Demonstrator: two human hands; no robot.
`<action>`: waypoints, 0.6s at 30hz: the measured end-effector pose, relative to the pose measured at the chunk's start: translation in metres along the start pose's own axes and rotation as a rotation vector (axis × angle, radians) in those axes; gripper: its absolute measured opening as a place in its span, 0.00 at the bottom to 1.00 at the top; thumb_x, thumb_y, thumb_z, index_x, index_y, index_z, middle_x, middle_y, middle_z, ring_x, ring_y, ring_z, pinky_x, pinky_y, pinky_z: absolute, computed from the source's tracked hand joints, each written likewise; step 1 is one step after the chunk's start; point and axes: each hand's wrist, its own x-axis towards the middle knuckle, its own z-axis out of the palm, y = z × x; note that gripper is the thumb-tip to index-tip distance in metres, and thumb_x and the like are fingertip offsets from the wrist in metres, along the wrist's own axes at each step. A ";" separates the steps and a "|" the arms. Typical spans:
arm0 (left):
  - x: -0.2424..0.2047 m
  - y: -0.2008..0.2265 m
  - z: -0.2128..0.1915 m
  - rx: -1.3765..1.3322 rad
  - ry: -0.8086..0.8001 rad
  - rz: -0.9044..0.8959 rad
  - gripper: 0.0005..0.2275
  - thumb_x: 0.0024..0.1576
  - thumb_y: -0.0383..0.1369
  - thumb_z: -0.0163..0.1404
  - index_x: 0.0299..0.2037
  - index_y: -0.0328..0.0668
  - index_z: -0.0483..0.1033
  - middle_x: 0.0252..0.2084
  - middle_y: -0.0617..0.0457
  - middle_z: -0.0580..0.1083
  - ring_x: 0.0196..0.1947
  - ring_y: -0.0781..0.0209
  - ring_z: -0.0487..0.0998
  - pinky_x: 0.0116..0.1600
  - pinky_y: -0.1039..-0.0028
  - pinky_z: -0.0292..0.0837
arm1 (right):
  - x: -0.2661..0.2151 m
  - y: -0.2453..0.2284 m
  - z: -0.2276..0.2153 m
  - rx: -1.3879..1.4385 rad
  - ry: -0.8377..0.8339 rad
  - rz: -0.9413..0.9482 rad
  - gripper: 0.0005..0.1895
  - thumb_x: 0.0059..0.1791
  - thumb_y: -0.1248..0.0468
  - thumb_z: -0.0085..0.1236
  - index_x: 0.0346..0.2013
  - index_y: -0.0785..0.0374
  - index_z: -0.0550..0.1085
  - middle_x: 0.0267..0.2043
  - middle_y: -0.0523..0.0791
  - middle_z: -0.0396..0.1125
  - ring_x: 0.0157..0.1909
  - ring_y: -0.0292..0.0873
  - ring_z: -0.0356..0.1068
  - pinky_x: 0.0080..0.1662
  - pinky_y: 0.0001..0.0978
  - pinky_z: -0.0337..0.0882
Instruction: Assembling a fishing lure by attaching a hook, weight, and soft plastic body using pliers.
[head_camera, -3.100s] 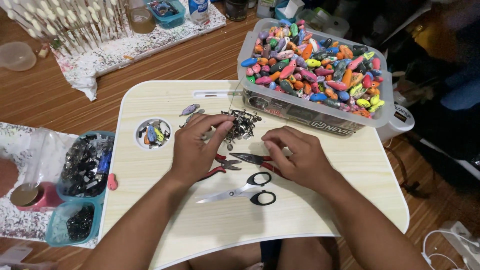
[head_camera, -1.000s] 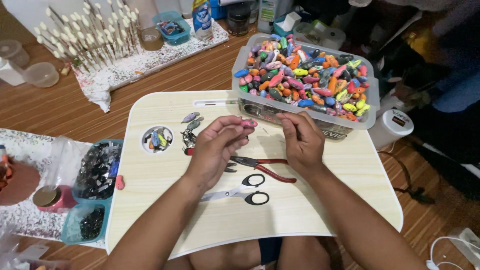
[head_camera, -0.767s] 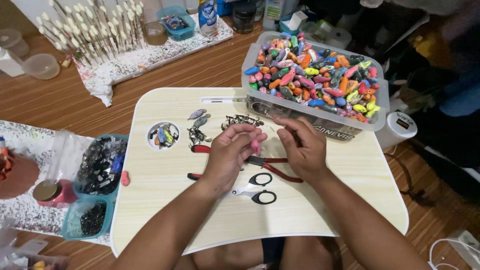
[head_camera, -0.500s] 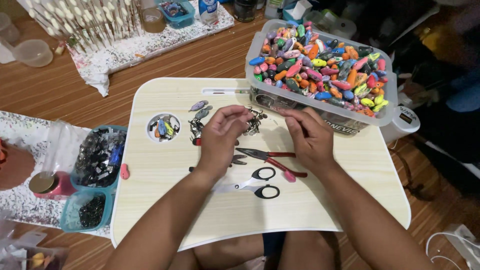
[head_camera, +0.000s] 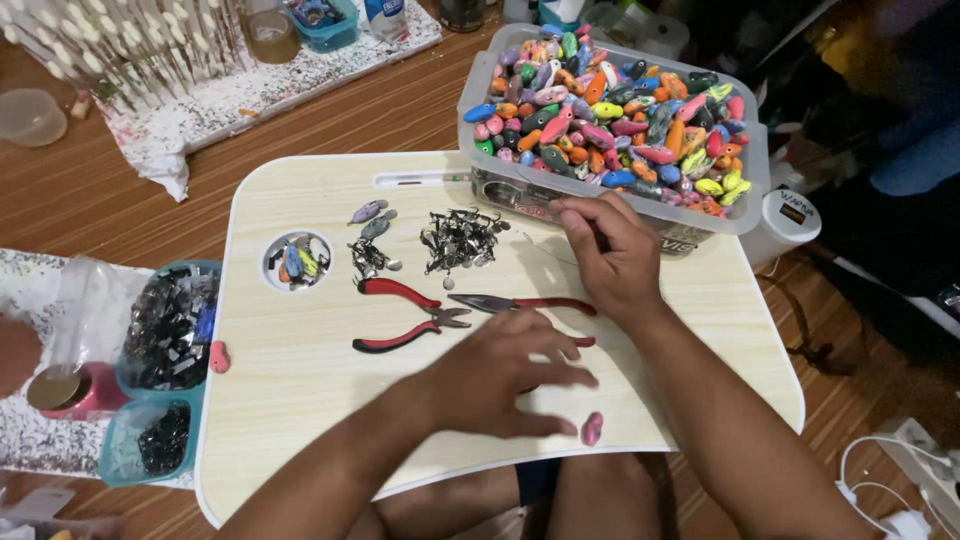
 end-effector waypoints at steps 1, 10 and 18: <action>-0.004 -0.001 0.010 -0.001 -0.003 0.005 0.18 0.58 0.52 0.53 0.51 0.54 0.79 0.47 0.49 0.76 0.50 0.44 0.75 0.52 0.53 0.71 | 0.002 -0.006 -0.002 -0.003 0.004 -0.001 0.07 0.57 0.66 0.57 0.45 0.62 0.83 0.28 0.48 0.66 0.28 0.43 0.66 0.36 0.34 0.68; -0.005 0.006 0.035 0.111 -0.169 0.072 0.09 0.59 0.40 0.50 0.42 0.50 0.82 0.51 0.52 0.73 0.49 0.53 0.70 0.57 0.62 0.65 | 0.006 -0.021 -0.006 -0.052 -0.123 0.121 0.08 0.57 0.70 0.53 0.46 0.70 0.78 0.32 0.42 0.60 0.30 0.36 0.54 0.33 0.28 0.56; -0.004 0.002 0.040 0.137 -0.123 0.162 0.06 0.62 0.37 0.50 0.40 0.47 0.75 0.40 0.57 0.75 0.49 0.57 0.71 0.56 0.67 0.64 | 0.006 -0.018 -0.006 -0.058 -0.127 0.131 0.08 0.57 0.68 0.53 0.46 0.69 0.79 0.31 0.41 0.61 0.30 0.36 0.54 0.33 0.27 0.56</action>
